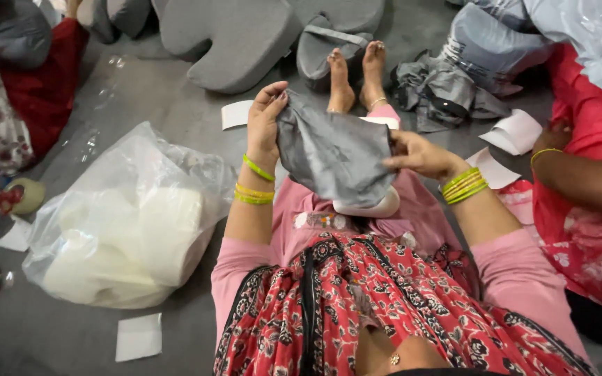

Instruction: Placing fabric covers onto foam neck pillows.

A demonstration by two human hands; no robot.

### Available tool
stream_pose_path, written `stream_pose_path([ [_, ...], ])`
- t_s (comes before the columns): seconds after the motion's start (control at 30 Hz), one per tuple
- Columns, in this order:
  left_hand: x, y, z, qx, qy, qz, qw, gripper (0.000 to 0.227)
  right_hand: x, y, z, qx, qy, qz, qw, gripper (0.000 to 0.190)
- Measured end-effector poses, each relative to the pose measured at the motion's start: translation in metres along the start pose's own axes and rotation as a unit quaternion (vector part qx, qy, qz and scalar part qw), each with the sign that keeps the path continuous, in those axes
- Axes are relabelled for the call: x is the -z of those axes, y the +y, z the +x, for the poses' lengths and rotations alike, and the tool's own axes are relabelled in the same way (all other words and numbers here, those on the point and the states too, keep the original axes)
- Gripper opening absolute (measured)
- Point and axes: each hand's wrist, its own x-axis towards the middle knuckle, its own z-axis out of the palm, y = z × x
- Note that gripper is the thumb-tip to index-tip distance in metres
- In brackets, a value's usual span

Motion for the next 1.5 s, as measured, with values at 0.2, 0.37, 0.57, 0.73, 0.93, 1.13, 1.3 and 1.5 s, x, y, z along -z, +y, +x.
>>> stream_pose_path([
  [0.2,-0.012,-0.002,-0.023,-0.134,0.025,0.456,0.879,0.026,-0.01,0.002,0.005,0.063,0.071,0.308,0.947,0.023],
  [0.37,-0.073,0.021,-0.083,-0.158,-0.127,0.366,0.908,0.043,-0.024,-0.024,0.015,0.069,0.067,0.335,0.937,0.037],
  [0.57,-0.029,-0.014,-0.063,-0.093,-0.154,0.365,0.914,0.018,-0.023,-0.059,0.01,0.1,0.102,0.115,0.983,0.04],
  [0.73,-0.041,0.012,-0.034,-0.005,-0.118,0.292,0.949,0.014,-0.006,-0.065,0.001,0.082,0.171,-0.052,0.98,0.02],
  [0.93,-0.042,0.031,-0.02,-0.036,-0.039,0.18,0.982,0.017,-0.028,-0.095,-0.005,0.003,0.056,-0.319,0.946,0.04],
  [1.13,-0.012,0.01,-0.004,-0.07,-0.007,0.249,0.966,0.019,0.002,-0.065,-0.004,0.04,0.043,-0.155,0.986,0.031],
  [1.3,-0.065,0.035,-0.032,-0.187,0.059,0.476,0.857,0.032,-0.007,-0.063,0.006,0.082,0.088,0.059,0.991,0.028],
  [1.5,-0.097,0.029,-0.052,-0.162,-0.122,0.406,0.891,0.042,-0.054,-0.117,0.017,0.092,0.019,0.051,0.994,0.057],
])
